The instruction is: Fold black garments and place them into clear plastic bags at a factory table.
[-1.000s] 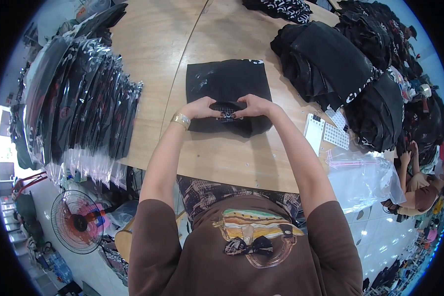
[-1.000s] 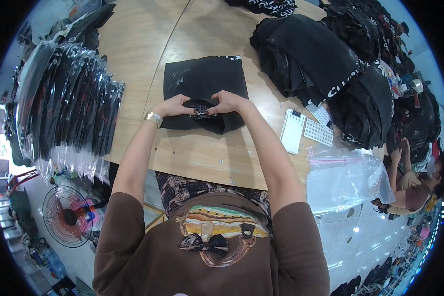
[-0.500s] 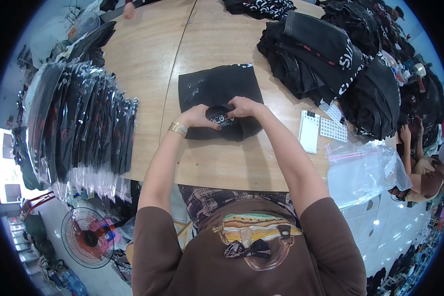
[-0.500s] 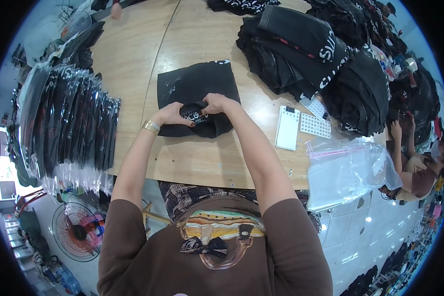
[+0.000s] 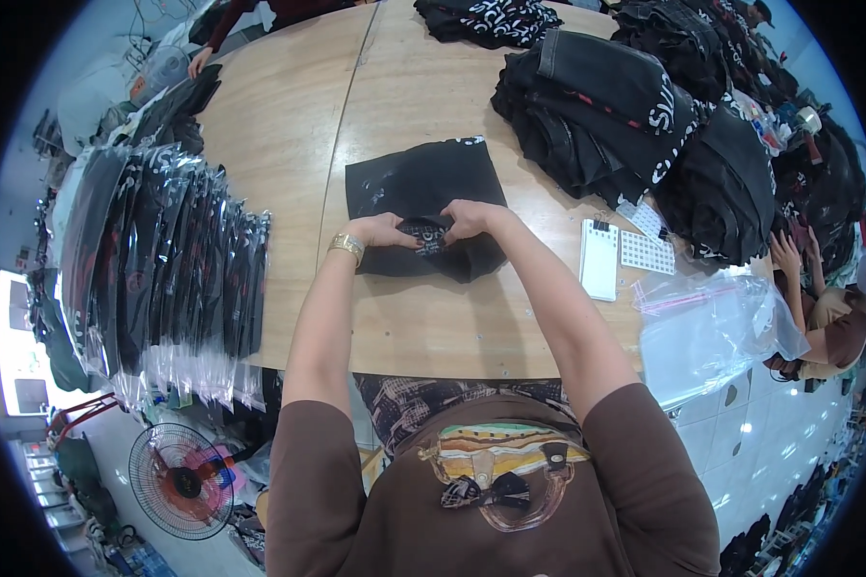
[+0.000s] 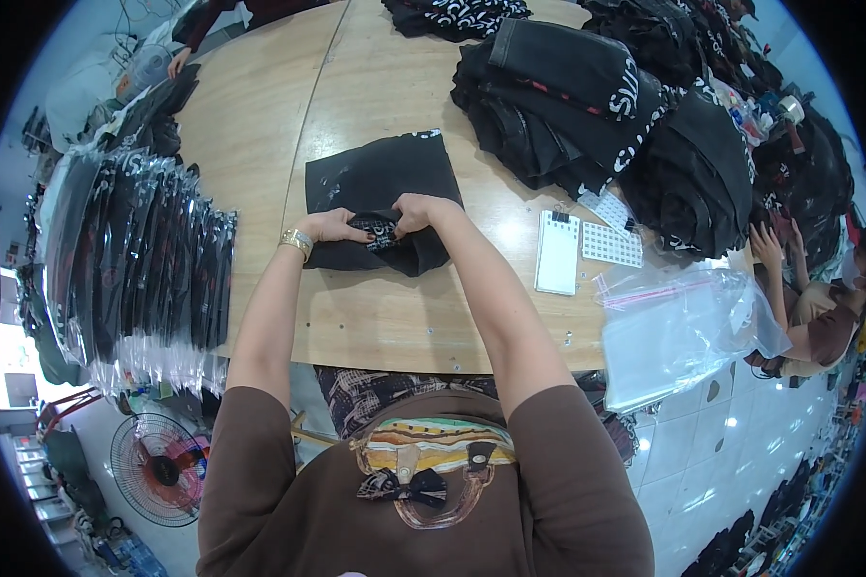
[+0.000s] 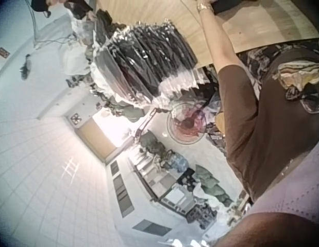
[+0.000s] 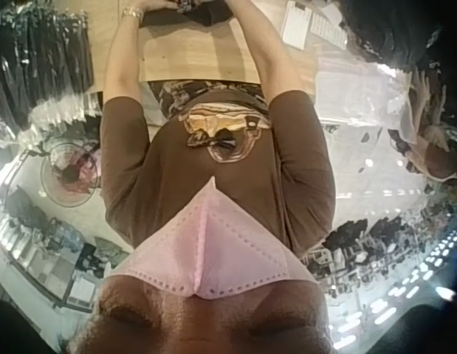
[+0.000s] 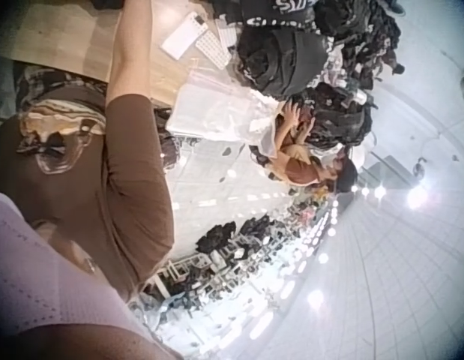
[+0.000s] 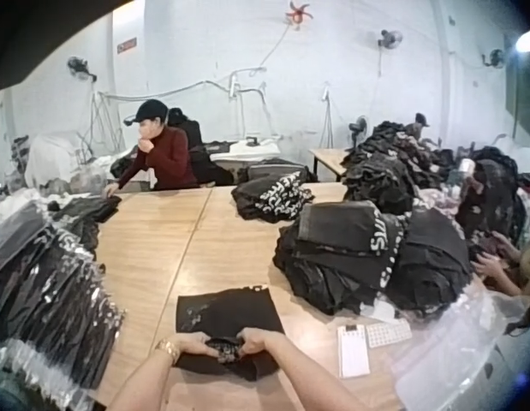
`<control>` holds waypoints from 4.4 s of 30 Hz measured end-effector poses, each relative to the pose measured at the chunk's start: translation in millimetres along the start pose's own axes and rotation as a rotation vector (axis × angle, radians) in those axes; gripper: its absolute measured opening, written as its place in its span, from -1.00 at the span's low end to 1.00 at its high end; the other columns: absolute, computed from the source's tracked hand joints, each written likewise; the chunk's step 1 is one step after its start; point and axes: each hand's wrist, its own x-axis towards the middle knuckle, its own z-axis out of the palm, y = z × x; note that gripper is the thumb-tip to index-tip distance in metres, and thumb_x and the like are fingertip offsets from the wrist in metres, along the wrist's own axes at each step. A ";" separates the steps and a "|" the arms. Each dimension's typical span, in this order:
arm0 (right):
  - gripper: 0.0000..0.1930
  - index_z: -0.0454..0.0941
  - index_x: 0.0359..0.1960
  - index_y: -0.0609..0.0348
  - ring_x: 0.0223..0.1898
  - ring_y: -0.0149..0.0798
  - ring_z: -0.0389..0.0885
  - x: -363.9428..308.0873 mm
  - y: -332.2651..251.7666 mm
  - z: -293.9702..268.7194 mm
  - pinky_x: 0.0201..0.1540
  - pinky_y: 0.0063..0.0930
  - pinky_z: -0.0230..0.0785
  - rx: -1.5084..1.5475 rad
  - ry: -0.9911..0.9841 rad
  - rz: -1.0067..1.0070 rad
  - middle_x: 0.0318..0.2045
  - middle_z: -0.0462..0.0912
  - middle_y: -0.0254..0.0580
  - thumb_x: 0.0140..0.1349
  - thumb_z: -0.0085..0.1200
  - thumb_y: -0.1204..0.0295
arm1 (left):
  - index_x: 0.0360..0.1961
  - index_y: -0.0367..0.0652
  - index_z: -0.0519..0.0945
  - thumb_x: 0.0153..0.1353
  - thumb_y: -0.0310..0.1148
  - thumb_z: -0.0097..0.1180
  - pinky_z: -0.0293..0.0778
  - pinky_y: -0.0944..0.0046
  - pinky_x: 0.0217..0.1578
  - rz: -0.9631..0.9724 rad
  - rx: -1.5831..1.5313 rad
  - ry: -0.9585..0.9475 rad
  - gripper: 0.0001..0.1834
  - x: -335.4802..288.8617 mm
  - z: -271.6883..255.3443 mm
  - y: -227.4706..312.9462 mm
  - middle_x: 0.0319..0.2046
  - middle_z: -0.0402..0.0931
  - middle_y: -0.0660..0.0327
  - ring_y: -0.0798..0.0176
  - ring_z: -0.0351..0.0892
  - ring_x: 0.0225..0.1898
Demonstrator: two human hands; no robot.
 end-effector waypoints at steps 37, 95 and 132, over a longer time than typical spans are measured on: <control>-0.37 0.23 0.18 0.04 0.30 -0.05 0.03 -159.3 22.3 161.3 0.26 0.11 -0.22 -0.429 0.609 -0.365 0.24 0.16 -0.07 0.13 -0.12 -0.03 | -0.09 -0.19 0.48 -0.01 -0.24 0.20 0.29 0.12 -0.06 0.330 0.246 0.655 -0.55 -114.9 110.7 43.9 -0.10 0.42 0.05 -0.01 0.38 -0.05; -0.65 0.46 -0.13 0.20 -0.53 -0.30 0.57 -430.5 304.4 142.2 -0.46 -0.40 0.39 0.521 2.086 1.225 -0.44 0.59 -0.09 0.15 -0.04 0.23 | 0.13 -0.16 0.29 -0.03 -0.41 0.06 0.14 -0.23 0.09 0.987 0.942 0.400 -0.40 33.4 308.3 381.6 0.25 -0.02 -0.08 -0.11 0.00 0.25; -0.69 0.43 -0.09 0.17 -0.23 -0.13 0.54 -424.6 317.6 80.1 -0.23 -0.28 0.40 0.440 1.928 0.902 -0.28 0.56 -0.06 0.12 0.01 0.37 | -0.15 -0.17 0.55 0.17 -0.33 0.01 0.23 0.12 -0.18 1.366 0.375 0.480 -0.74 45.4 290.0 429.2 -0.52 0.38 0.16 0.13 0.37 -0.32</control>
